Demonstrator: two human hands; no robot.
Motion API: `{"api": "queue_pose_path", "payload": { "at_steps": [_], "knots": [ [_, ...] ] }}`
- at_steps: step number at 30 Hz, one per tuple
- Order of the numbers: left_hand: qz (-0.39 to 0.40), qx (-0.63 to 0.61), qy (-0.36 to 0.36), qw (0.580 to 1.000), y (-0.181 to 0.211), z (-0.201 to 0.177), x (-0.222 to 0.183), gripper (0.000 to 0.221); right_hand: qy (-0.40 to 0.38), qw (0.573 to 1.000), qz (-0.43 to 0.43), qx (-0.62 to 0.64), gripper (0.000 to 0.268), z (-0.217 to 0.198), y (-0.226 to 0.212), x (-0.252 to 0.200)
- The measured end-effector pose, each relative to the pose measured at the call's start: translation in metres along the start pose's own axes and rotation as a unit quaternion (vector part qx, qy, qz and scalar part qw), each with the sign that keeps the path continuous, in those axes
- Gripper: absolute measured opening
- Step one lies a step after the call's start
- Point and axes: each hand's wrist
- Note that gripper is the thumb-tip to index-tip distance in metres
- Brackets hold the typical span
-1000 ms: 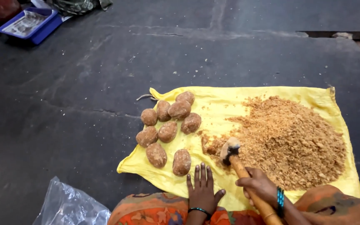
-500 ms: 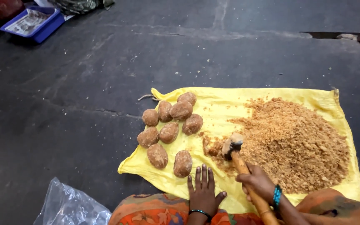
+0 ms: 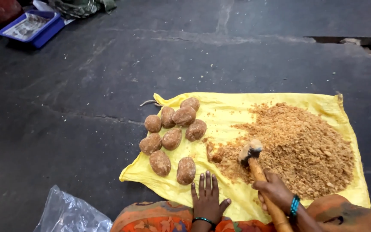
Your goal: The person sits on the floor beside a yellow sack and uses a wooden mallet to break hardened jaggery lumps into smaller pieces. They hold each lump steady with one hand, strike it with the mallet, and move broken pieces onto a growing pile of crushed jaggery on the sack.
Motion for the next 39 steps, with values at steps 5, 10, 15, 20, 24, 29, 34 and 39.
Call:
{"api": "queue_pose_path", "payload": {
  "at_steps": [5,10,15,20,24,29,34,39],
  "knots": [
    [0.002,0.0,0.044,0.999,-0.001,0.013,0.001,0.099,0.02,0.999,-0.022,-0.042,0.037,-0.003,-0.034,-0.036],
    [0.004,-0.007,0.043,0.999,-0.002,0.01,0.001,0.099,0.025,1.0,-0.004,-0.008,0.042,0.011,-0.035,-0.055],
    [0.002,0.005,0.04,0.999,0.001,0.01,0.0,0.099,0.043,0.996,0.028,-0.077,0.05,0.024,0.021,-0.008],
    [-0.004,-0.006,0.057,0.998,0.001,0.016,0.001,0.099,0.027,0.996,0.0,-0.089,0.051,0.044,0.02,-0.016],
    [0.002,-0.052,0.04,0.998,0.002,0.004,-0.007,0.104,0.031,0.993,-0.03,-0.114,0.052,0.039,0.038,0.0],
    [0.031,-0.144,0.184,0.972,-0.002,0.024,-0.008,0.112,0.07,0.988,0.0,-0.135,0.049,0.026,0.044,0.016],
    [0.045,-0.219,0.152,0.963,-0.007,0.014,-0.019,0.117,0.057,0.993,0.008,-0.101,0.038,0.029,0.038,0.011],
    [0.04,-0.256,0.156,0.953,-0.009,0.001,-0.033,0.118,0.058,0.995,0.017,-0.08,0.029,0.027,0.036,0.011]
  ]
}}
Point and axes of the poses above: each hand's wrist, its own x-axis towards the middle knuckle, its own z-axis out of the palm, y = z × x, and after that the axes turned 6 degrees about x, right-handed
